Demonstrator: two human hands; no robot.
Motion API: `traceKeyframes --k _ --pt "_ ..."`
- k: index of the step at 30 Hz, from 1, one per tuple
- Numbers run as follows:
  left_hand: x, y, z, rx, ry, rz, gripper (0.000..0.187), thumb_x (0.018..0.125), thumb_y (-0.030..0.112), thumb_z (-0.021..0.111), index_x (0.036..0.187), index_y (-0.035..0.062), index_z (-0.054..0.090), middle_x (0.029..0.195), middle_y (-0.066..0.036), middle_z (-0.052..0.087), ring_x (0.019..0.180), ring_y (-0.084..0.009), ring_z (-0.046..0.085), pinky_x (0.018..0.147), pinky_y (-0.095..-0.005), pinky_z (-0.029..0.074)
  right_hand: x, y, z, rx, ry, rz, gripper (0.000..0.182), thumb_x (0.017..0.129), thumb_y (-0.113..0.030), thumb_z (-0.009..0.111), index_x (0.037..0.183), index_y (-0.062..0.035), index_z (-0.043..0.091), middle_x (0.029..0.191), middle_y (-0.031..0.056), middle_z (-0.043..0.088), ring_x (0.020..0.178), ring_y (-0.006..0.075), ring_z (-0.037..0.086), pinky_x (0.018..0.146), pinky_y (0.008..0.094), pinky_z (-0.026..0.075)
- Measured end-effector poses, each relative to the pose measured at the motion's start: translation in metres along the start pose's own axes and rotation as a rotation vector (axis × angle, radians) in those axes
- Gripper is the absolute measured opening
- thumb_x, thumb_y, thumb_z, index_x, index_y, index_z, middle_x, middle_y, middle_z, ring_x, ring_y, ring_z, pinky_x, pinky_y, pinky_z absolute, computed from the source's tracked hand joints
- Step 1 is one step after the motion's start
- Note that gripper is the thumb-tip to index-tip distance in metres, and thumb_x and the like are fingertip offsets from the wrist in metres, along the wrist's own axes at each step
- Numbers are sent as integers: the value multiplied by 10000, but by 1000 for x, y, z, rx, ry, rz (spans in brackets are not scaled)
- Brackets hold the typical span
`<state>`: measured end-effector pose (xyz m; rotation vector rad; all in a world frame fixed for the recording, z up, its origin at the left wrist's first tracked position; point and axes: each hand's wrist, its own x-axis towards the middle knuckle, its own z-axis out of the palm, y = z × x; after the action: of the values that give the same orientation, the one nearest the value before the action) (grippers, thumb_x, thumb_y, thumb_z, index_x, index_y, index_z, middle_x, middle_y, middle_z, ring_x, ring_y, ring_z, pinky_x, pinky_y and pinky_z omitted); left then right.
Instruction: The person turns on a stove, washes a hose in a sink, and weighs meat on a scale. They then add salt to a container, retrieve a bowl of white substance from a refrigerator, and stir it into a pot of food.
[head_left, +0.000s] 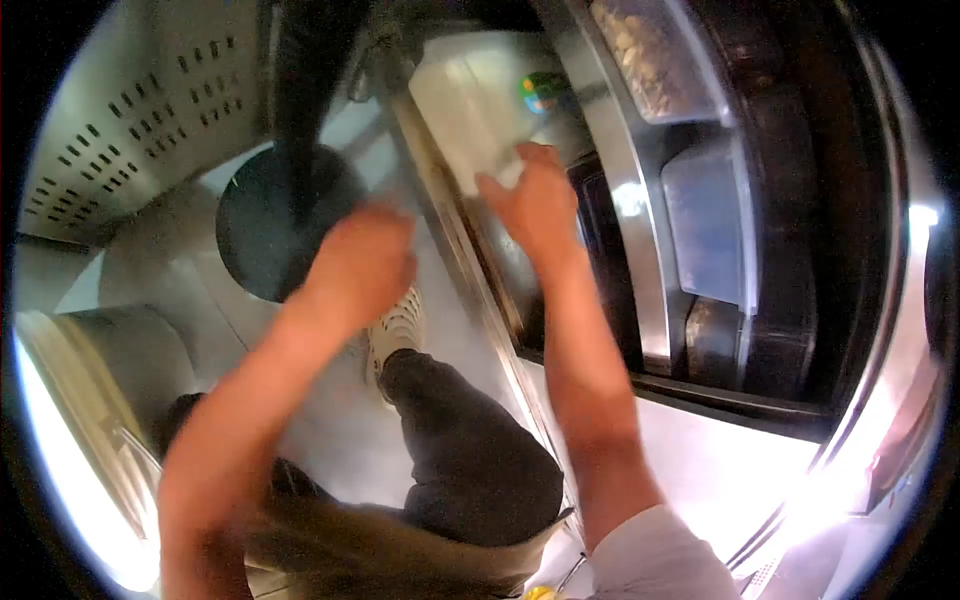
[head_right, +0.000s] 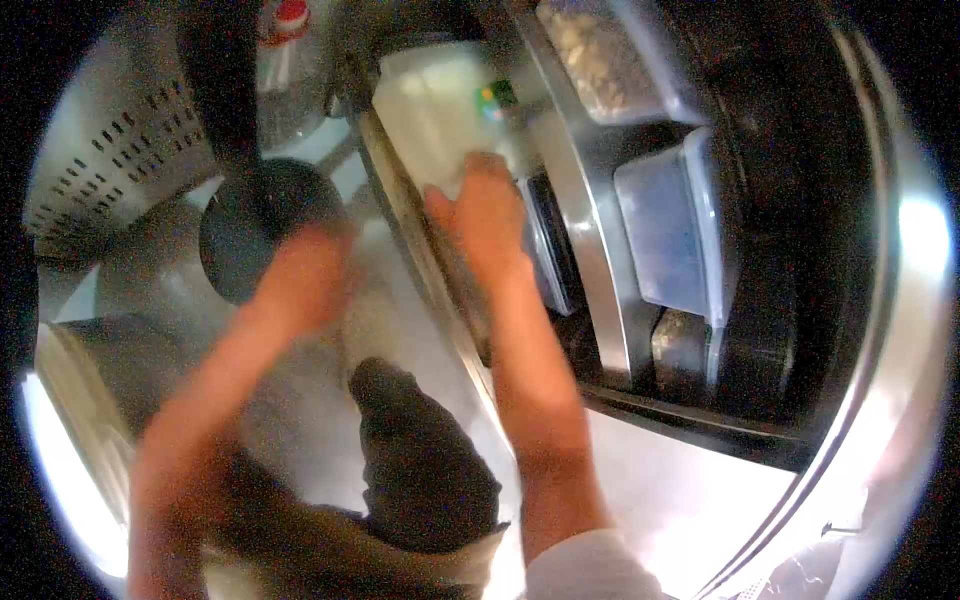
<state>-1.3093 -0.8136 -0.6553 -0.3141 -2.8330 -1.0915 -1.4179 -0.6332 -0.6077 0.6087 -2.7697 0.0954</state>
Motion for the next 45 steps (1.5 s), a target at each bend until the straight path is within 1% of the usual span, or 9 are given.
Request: traceKeyframes --k 2,6,9,17,26,32,36,39,45 --pt "50 -8 22 71 156 157 355 698 92 618 1039 7 567 1042 -206 568 1008 -366 534 883 -431 440 -42 -13 -7 339 153 190 438 763 -218 682 1081 48 541 932 154 610 848 269 621 773 373 494" --pt "127 6 38 216 194 444 476 647 66 675 1101 -1 547 1154 -181 528 1104 -353 487 939 -417 424 -158 -27 72 1328 -424 683 334 874 -102 587 1169 28 501 947 90 609 845 175 603 759 295 496" --pt "153 17 45 300 -21 538 431 628 113 710 1023 18 567 1091 -149 541 1085 -325 495 912 -398 443 -174 -28 84 1315 -715 408 314 891 -106 571 1178 6 514 937 101 624 859 168 607 748 307 510" --pt "182 30 42 536 -217 816 366 600 227 757 864 45 581 905 -128 578 959 -292 562 841 -389 475 -140 -21 58 1668 -468 757 253 917 -146 540 1121 1 567 923 116 641 741 167 622 692 285 512" --pt "202 50 37 644 -383 911 519 577 240 768 1007 29 569 842 -152 607 877 -342 596 791 -417 488 -143 -7 66 1881 -378 888 258 918 -171 544 1114 -7 574 900 120 650 698 159 615 655 278 505" --pt "205 59 37 663 -528 828 563 618 256 739 1092 29 536 921 -166 594 906 -333 583 790 -415 491 -138 5 69 1879 -355 914 261 920 -151 526 1135 -8 562 917 115 648 692 146 607 651 270 503" --pt "186 66 57 702 -304 649 542 637 262 710 1091 25 531 934 -141 604 892 -305 602 763 -386 518 -127 9 64 1845 -294 902 274 919 -152 520 1147 -5 558 933 105 647 711 142 605 654 264 500" --pt "185 66 71 748 -229 697 543 630 237 708 1089 11 525 933 -132 622 860 -300 615 724 -372 530 -128 0 74 1850 -247 951 280 917 -151 516 1153 -6 559 923 102 648 711 141 600 654 263 495" --pt "195 77 55 658 -387 575 570 644 239 703 1120 2 498 917 -151 643 864 -303 622 711 -370 533 -136 6 71 1919 -350 936 276 903 -182 555 1137 -35 573 903 80 650 699 125 574 656 260 484"
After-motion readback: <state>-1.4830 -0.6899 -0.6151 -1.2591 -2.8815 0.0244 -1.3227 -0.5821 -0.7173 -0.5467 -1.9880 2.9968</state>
